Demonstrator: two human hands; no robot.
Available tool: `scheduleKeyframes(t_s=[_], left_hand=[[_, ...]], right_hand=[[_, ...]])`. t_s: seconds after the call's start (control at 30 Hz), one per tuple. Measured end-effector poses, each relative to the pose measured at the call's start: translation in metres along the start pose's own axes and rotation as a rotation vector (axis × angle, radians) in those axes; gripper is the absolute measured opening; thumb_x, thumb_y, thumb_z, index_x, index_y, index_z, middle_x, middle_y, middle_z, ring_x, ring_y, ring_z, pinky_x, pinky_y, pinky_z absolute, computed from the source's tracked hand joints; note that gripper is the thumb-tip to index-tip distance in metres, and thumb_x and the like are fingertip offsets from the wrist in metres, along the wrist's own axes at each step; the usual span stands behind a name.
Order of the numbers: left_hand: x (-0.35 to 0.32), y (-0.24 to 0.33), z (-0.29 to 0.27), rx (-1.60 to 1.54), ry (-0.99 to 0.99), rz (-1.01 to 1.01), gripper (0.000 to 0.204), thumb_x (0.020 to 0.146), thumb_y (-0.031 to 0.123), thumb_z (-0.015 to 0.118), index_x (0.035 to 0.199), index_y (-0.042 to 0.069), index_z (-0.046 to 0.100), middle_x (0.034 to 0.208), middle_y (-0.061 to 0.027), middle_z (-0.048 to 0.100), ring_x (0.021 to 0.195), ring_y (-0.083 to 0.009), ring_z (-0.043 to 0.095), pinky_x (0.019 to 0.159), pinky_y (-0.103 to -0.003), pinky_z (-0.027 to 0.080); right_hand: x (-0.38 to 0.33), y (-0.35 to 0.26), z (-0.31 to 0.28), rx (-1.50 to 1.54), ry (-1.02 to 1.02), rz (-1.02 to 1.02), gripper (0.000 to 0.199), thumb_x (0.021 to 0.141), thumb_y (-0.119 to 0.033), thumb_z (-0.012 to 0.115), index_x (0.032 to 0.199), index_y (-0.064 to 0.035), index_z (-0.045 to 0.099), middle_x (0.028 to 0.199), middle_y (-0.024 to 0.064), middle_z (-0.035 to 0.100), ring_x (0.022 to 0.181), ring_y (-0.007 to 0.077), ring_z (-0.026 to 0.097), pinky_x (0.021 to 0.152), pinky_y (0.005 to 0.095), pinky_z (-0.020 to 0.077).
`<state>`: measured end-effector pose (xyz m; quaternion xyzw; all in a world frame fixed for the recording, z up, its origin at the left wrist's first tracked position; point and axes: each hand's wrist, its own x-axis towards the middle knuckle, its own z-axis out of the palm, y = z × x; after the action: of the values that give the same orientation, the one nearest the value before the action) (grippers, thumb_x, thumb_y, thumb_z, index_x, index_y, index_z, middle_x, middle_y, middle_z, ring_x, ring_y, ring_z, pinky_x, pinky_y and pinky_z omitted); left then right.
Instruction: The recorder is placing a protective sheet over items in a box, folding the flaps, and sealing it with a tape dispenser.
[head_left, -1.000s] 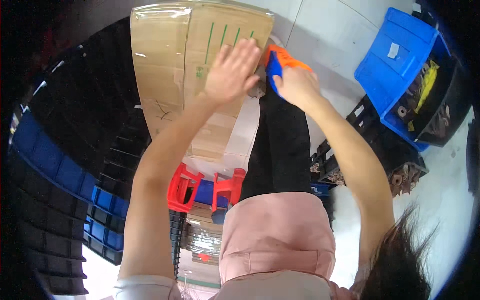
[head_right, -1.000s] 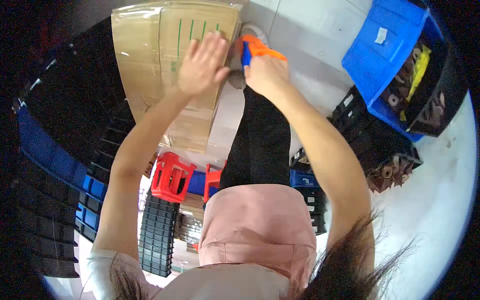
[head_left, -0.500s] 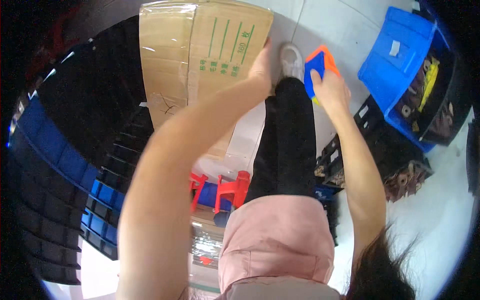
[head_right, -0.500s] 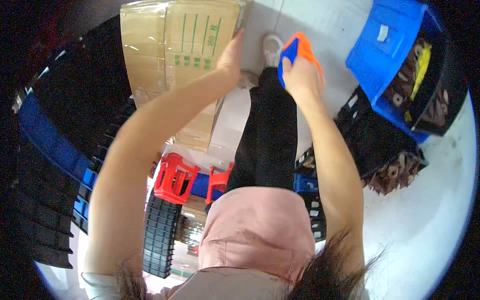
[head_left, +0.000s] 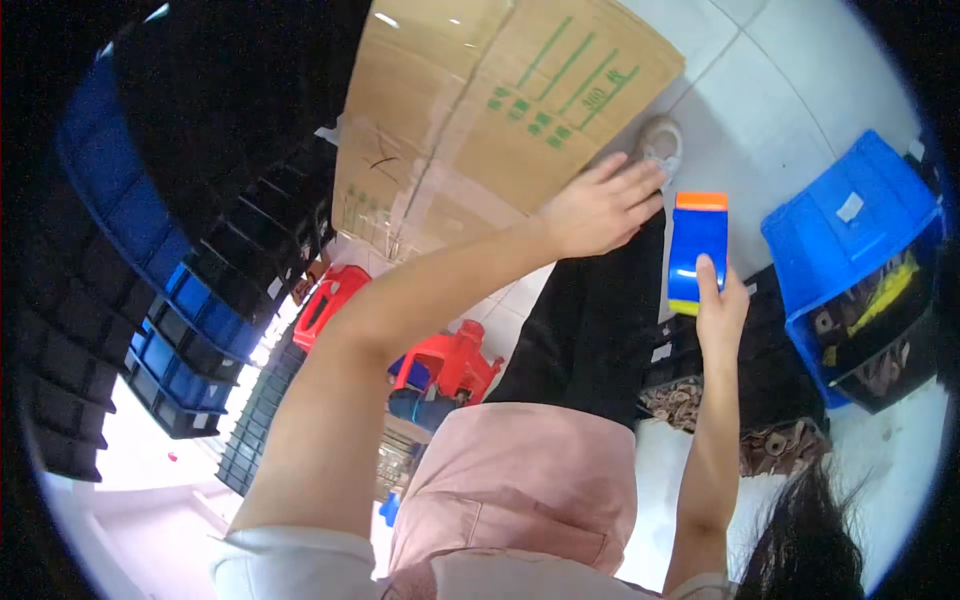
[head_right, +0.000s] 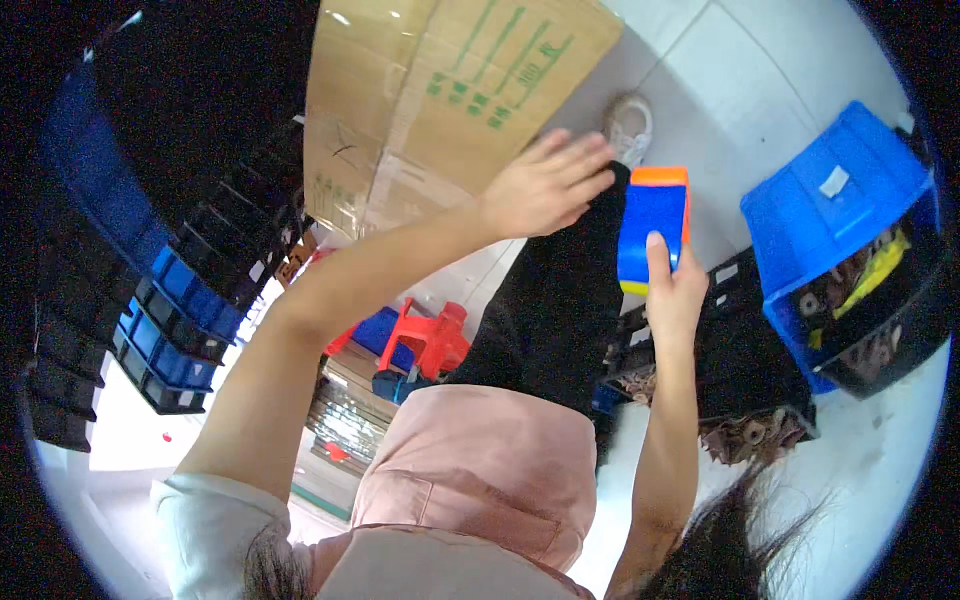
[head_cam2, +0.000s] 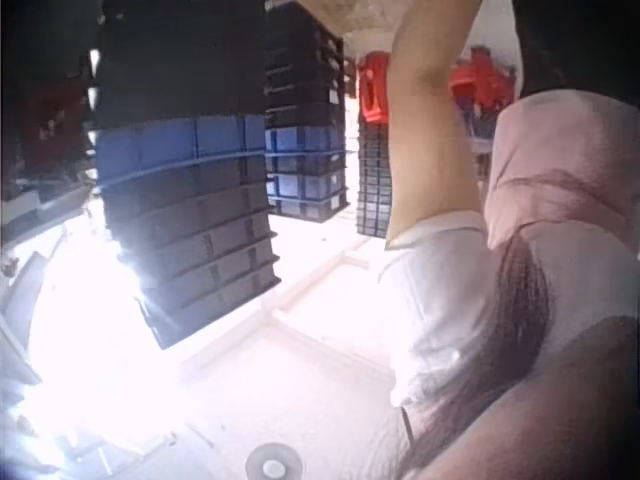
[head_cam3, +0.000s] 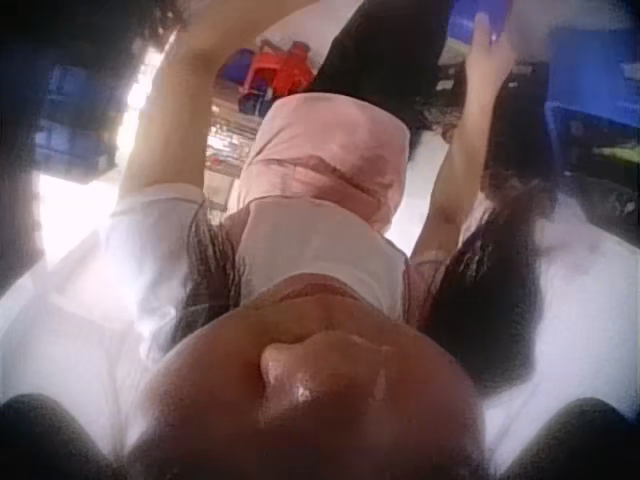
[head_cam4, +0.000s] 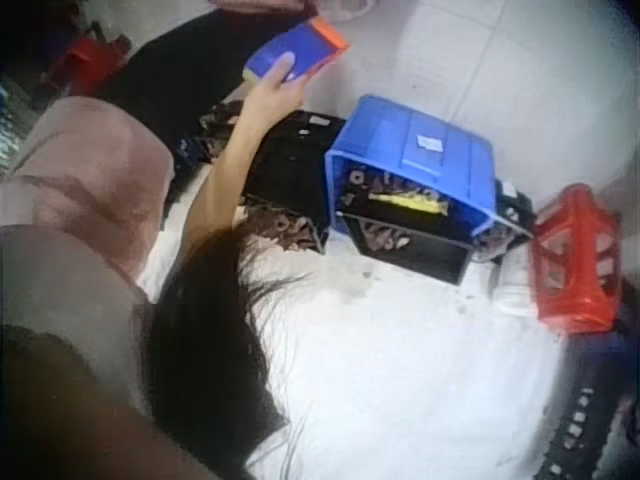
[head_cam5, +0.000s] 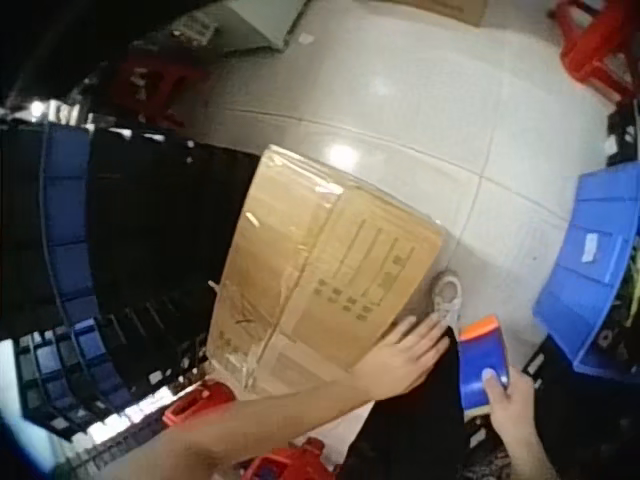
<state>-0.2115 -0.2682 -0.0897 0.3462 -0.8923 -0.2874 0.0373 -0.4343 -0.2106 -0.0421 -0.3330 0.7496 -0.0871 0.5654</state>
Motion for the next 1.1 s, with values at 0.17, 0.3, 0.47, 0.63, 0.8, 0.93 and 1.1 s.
scheduleKeyframes(t_s=[0.17,0.3,0.47,0.63,0.8,0.93,1.1], left_hand=[[-0.081,-0.115,-0.031,0.242,0.35,-0.893,0.065,0.082,0.036,0.053,0.135,0.003,0.033,0.143,-0.0194,0.027,0.133,-0.0346,0.024,0.107,-0.048,0.019],[-0.149,-0.162,-0.035,0.355,0.474,-0.953,0.07,0.086,0.044,0.045,0.137,-0.001,0.027,0.142,-0.0218,0.027,0.132,-0.036,0.025,0.106,-0.049,0.021],[-0.19,-0.193,-0.046,0.097,0.599,-1.253,0.061,0.087,0.05,0.041,0.122,0.001,0.044,0.121,-0.0214,0.048,0.113,-0.0356,0.045,0.093,-0.045,0.036],[-0.196,-0.196,-0.09,-0.252,0.302,-1.508,0.07,0.091,0.055,0.027,0.089,-0.004,0.065,0.103,-0.027,0.059,0.096,-0.0409,0.058,0.084,-0.044,0.045],[-0.205,-0.184,-0.095,-0.412,0.321,-1.578,0.069,0.09,0.055,0.027,0.094,-0.002,0.065,0.11,-0.0246,0.058,0.106,-0.0379,0.053,0.094,-0.043,0.039],[-0.269,-0.189,-0.05,-0.32,0.135,-1.614,0.055,0.087,0.049,0.043,0.129,0.013,0.043,0.128,-0.0185,0.048,0.119,-0.0337,0.044,0.094,-0.047,0.036],[-0.27,-0.132,-0.019,0.654,0.561,-1.481,0.05,0.086,0.036,0.05,0.125,0.005,0.046,0.127,-0.0187,0.047,0.116,-0.0364,0.046,0.1,-0.047,0.032]], right_hand=[[-0.016,-0.024,-0.009,-0.173,-0.144,-0.032,0.037,0.089,-0.031,0.054,0.102,0.0032,0.059,0.086,0.0151,0.065,0.078,0.0187,0.061,0.074,0.0332,0.0457],[-0.034,-0.052,-0.01,-0.266,-0.22,-0.069,0.035,0.089,-0.029,0.055,0.096,0.0053,0.059,0.08,0.0097,0.063,0.073,0.0133,0.054,0.069,0.0302,0.044],[-0.063,-0.062,-0.018,-0.504,-0.246,-0.072,0.031,0.089,-0.026,0.056,0.091,0.0047,0.059,0.074,0.0075,0.061,0.068,0.0099,0.05,0.063,0.0286,0.0434],[-0.087,-0.055,-0.009,-0.553,-0.312,-0.002,0.024,0.09,-0.02,0.056,0.092,0.0045,0.06,0.076,0.0065,0.062,0.068,0.0093,0.051,0.063,0.0275,0.044],[-0.112,-0.089,0.017,-0.577,-0.307,0.053,0.032,0.089,-0.027,0.057,0.096,0.0041,0.061,0.081,0.0069,0.064,0.073,0.0106,0.053,0.068,0.0278,0.0454],[-0.124,-0.109,0.016,-0.538,-0.309,0.046,0.033,0.09,-0.026,0.055,0.097,0.0051,0.06,0.084,0.0076,0.063,0.075,0.0111,0.053,0.07,0.028,0.0452],[-0.128,-0.118,0.01,-0.595,-0.302,0.083,0.031,0.09,-0.025,0.055,0.097,0.0047,0.059,0.082,0.0067,0.063,0.074,0.0104,0.053,0.069,0.0273,0.0449]])
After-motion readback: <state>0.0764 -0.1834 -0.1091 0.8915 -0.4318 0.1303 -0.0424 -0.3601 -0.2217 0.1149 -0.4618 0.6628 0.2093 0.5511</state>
